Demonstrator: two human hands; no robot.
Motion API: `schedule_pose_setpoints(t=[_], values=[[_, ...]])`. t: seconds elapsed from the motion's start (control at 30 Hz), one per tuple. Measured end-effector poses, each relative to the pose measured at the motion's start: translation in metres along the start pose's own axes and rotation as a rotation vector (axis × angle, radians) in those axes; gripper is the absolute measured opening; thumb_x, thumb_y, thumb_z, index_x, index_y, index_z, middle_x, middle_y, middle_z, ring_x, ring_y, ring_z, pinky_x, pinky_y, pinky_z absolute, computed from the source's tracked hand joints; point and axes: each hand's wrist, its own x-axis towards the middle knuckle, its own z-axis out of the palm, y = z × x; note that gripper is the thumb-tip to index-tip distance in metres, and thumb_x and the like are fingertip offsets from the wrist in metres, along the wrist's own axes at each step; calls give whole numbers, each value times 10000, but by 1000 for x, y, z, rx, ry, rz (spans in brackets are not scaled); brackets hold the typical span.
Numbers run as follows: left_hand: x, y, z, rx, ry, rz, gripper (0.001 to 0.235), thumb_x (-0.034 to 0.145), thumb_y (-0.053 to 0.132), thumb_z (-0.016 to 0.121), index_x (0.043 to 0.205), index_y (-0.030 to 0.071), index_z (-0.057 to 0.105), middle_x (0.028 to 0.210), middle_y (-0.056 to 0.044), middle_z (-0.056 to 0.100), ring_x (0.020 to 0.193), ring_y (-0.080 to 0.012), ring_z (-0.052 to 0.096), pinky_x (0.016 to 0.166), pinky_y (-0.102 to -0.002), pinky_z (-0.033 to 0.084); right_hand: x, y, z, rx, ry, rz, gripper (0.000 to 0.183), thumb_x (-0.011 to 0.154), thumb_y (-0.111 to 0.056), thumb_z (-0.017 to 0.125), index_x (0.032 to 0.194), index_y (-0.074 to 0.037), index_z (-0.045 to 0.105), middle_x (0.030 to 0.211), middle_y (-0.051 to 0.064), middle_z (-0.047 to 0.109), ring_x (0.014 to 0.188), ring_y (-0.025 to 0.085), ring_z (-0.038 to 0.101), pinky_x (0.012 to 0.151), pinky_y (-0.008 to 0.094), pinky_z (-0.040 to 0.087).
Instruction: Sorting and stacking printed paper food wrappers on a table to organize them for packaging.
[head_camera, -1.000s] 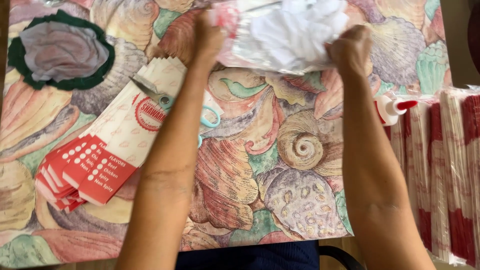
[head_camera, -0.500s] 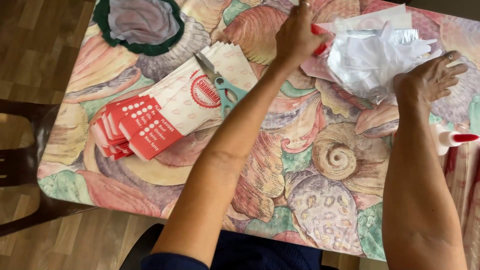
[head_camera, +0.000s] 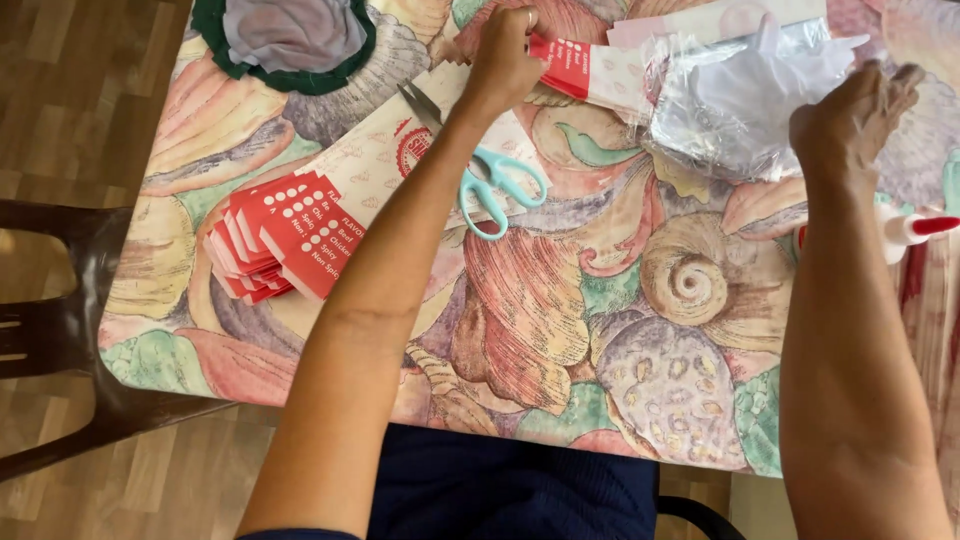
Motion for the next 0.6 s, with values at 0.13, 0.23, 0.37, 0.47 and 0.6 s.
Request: schedule_pose_setpoints(t=[0.13, 0.23, 0.37, 0.47, 0.6], values=[[21, -2, 19, -77, 88, -8, 163, 902, -39, 669, 895, 123, 684, 1198, -134, 600, 1131, -246, 584, 568, -293, 631, -24, -38, -9, 97, 262, -379, 416, 724, 207, 709, 1059, -40, 700, 1211, 168, 566, 1086, 353, 550, 886, 485, 486], [26, 11, -9, -49, -184, 28, 219, 801, 17, 783, 1001, 84, 723, 1095, -112, 757, 1014, -235, 725, 662, -291, 639, -62, -83, 0, 269, 285, -776, 310, 869, 193, 678, 1122, 29, 747, 1060, 212, 729, 814, 214, 764, 632, 218, 690], [-11, 43, -89, -78, -151, -26, 429, 989, 100, 685, 1368, 45, 491, 1323, -201, 601, 1030, -222, 760, 505, -208, 680, -168, -149, -7, 605, 73, -1055, 102, 987, 176, 741, 984, 82, 780, 924, 202, 748, 702, 228, 712, 568, 272, 603], [-60, 55, -165, 180, -31, 323, 355, 1021, 246, 717, 1280, 51, 574, 1252, -169, 652, 1142, -338, 635, 893, -407, 461, -209, -170, 9, 530, -65, -1116, 135, 975, -112, 817, 1007, 13, 778, 979, 165, 745, 688, 205, 697, 607, 276, 619], [-137, 120, -227, 585, -527, -302, 1120, 711, 566, 913, 1478, -4, 330, 1541, -233, 354, 1421, -400, 345, 1115, -573, 316, -225, -188, 26, 205, -318, -872, 627, 781, -419, 897, 1186, 1, 667, 1044, 176, 687, 907, 381, 656, 716, 490, 517]])
